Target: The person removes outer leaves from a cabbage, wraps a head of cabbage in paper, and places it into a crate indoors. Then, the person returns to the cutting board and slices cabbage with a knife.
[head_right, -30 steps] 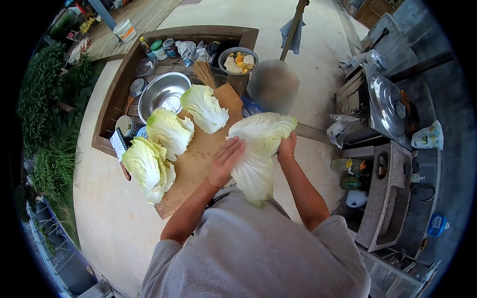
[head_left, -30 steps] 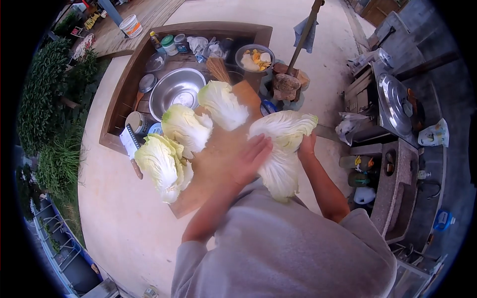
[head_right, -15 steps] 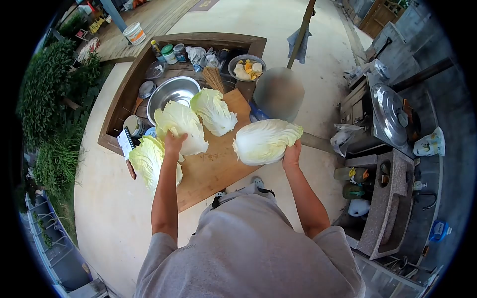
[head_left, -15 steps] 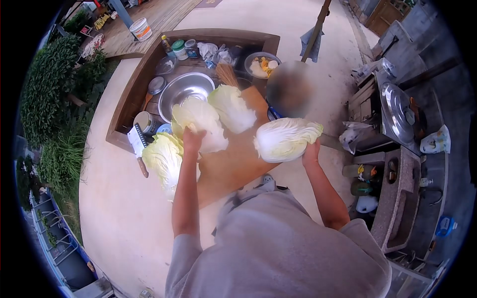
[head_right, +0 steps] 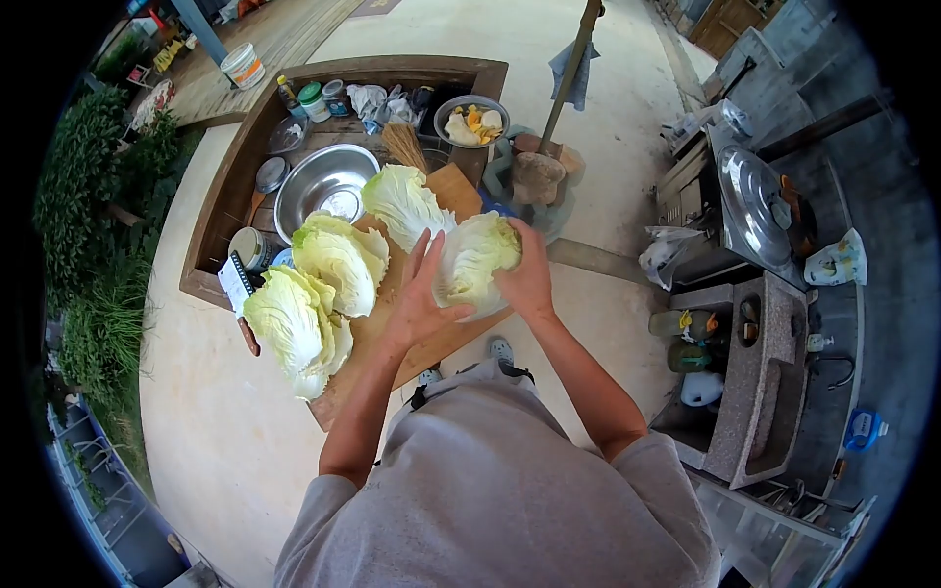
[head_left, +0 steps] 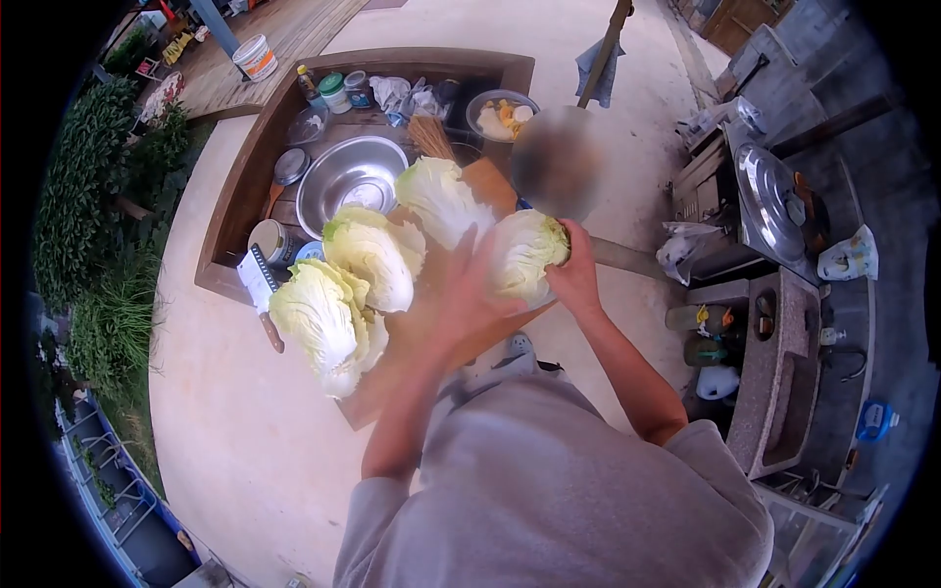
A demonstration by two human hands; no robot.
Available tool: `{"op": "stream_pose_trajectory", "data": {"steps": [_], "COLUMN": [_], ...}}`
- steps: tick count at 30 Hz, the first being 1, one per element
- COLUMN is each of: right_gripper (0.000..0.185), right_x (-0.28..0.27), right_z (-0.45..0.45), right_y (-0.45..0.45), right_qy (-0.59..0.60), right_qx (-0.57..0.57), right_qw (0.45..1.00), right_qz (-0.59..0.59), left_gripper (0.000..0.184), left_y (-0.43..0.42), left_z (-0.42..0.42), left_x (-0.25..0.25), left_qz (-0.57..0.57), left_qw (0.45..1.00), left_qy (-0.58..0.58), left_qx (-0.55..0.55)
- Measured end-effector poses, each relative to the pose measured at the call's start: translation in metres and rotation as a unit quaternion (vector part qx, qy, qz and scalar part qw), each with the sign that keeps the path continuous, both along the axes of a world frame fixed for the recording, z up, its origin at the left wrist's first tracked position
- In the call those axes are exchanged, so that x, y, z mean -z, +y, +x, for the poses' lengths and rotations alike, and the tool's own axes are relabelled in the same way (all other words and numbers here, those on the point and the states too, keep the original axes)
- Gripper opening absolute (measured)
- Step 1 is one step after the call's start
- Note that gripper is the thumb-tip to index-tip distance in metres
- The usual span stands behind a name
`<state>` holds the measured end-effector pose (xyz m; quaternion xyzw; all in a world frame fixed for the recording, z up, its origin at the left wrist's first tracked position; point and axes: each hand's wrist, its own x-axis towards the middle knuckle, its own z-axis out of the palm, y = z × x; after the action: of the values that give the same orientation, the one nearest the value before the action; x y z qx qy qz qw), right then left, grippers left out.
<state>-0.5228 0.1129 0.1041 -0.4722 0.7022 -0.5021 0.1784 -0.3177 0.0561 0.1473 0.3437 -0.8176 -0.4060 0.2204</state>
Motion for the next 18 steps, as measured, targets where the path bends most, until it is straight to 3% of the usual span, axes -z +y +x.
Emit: {"op": "stream_pose_trajectory", "data": {"steps": [2, 6, 11, 12, 14, 17, 18], "right_gripper": [0.072, 0.074, 0.064, 0.061, 0.058, 0.061, 0.062], "right_x": [-0.022, -0.040, -0.043, -0.046, -0.046, -0.053, -0.052], "right_z": [0.018, 0.025, -0.013, -0.020, -0.022, -0.010, -0.006], "right_y": [0.001, 0.001, -0.015, -0.019, -0.024, -0.030, -0.034], "right_qy": [0.060, 0.092, -0.054, -0.083, -0.018, 0.050, 0.068], "right_qx": [-0.022, -0.089, -0.279, -0.322, -0.351, -0.353, -0.356], "right_qw": [0.997, 0.990, 0.956, 0.939, 0.934, 0.932, 0.930], "right_qz": [0.037, 0.065, 0.079, 0.086, 0.063, 0.068, 0.061], "left_gripper": [0.105, 0.084, 0.053, 0.058, 0.067, 0.063, 0.062], "left_y": [-0.011, -0.024, -0.031, -0.032, -0.036, -0.046, -0.049], "left_z": [-0.005, 0.010, 0.025, 0.026, 0.027, 0.035, 0.040], "left_x": [0.013, 0.035, 0.043, 0.049, 0.066, 0.068, 0.067], "left_qz": [-0.021, -0.019, 0.017, 0.023, 0.034, 0.154, 0.128], "left_qw": [1.000, 0.998, 0.983, 0.979, 0.968, 0.948, 0.952], "left_qy": [0.019, 0.067, 0.183, 0.203, 0.242, 0.260, 0.244], "left_qx": [0.002, 0.011, -0.006, -0.024, -0.059, -0.102, -0.135]}}
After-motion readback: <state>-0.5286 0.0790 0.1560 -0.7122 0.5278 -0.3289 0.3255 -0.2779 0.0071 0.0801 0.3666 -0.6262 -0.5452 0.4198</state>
